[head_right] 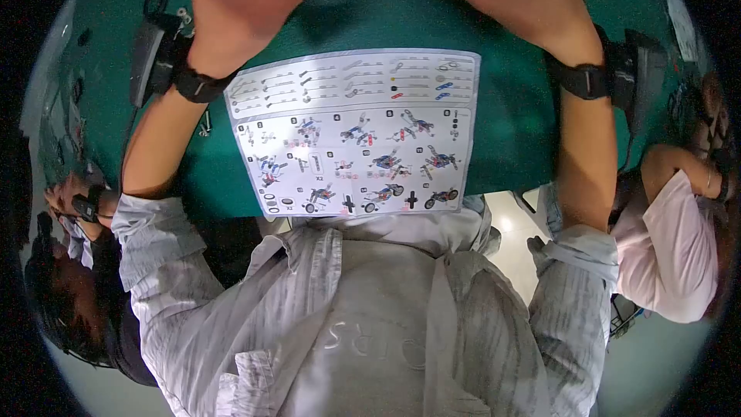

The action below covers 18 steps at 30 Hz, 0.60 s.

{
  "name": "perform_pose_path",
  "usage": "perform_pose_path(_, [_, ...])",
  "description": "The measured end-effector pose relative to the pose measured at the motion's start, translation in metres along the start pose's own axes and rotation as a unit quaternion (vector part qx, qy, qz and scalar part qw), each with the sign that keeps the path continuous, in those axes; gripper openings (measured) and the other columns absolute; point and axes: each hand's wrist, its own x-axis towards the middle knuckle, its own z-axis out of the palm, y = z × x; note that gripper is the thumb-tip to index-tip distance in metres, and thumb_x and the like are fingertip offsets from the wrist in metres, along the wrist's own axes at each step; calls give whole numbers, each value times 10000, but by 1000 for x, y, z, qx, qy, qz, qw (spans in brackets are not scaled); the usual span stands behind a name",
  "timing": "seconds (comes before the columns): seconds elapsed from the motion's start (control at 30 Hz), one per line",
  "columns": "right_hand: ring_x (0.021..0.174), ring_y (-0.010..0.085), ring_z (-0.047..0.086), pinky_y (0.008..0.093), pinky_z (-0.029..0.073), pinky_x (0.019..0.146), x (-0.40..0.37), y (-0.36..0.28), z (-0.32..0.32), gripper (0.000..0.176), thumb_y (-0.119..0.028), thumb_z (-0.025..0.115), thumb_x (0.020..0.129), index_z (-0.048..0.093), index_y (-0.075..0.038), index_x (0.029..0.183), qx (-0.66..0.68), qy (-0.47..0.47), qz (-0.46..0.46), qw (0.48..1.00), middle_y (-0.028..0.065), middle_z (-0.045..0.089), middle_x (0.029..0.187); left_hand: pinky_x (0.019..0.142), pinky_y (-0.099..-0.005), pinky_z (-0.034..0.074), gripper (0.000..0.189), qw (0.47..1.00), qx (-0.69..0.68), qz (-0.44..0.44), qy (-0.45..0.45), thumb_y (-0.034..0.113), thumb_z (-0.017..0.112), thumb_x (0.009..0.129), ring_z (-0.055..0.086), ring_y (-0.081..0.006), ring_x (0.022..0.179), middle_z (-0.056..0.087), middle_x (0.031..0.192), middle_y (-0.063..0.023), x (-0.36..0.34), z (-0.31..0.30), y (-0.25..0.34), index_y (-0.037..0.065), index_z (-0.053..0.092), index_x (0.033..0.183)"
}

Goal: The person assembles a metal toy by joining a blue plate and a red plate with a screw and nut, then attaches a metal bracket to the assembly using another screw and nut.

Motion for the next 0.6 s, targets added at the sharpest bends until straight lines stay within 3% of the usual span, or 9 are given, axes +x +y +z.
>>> perform_pose_path(0.1, [770, 84, 538, 205, 425, 690, -5, 28, 11, 173, -48, 697, 862, 645, -25, 1026, 88, 8, 37, 995, 7, 590, 910, 623, -227, 528, 230, 997, 23, 75, 6, 23, 719, 841, 646, -90, 757, 671, 868, -80, 3, -3, -5, -43, 596, 1024])
perform_pose_path(0.2, [854, 74, 554, 199, 436, 767, -4, 29, -5, 123, -27, 669, 888, 616, -2, 995, 76, -72, 115, 988, 3, 587, 944, 615, -231, 529, 244, 995, 35, 91, 23, 51, 747, 817, 638, -83, 737, 665, 851, -87, 5, -6, -6, -40, 598, 986])
perform_pose_path(0.3, [858, 102, 623, 239, 496, 769, -1, 31, -7, 142, -41, 692, 877, 652, -24, 1012, 104, -54, 76, 990, 32, 659, 916, 603, -226, 524, 247, 994, 43, 98, 36, 63, 751, 802, 628, -85, 706, 647, 830, -89, 4, -11, -6, -41, 599, 966])
perform_pose_path(0.33, [897, 98, 626, 244, 493, 826, -1, 27, -9, 156, -25, 682, 882, 648, -16, 1035, 76, -44, 85, 993, 33, 671, 958, 598, -224, 521, 246, 992, 50, 110, 39, 64, 750, 797, 625, -88, 693, 639, 820, -88, 4, -12, -6, -41, 599, 960])
perform_pose_path(0.47, [915, 111, 631, 243, 496, 831, -4, 32, -8, 200, -35, 693, 888, 665, -13, 1084, 139, 31, 115, 983, 40, 685, 1021, 586, -242, 513, 231, 988, 8, 147, 49, 52, 739, 785, 625, -113, 664, 607, 805, -87, 8, -8, -12, -42, 588, 933])
perform_pose_path(0.6, [907, 137, 660, 255, 523, 841, -8, 31, -11, 198, -25, 684, 891, 674, 6, 1086, 120, 74, 146, 979, 67, 700, 1021, 589, -255, 513, 220, 985, 84, 141, 50, 47, 733, 787, 630, -123, 664, 601, 802, -95, 1, -11, 10, -37, 578, 918])
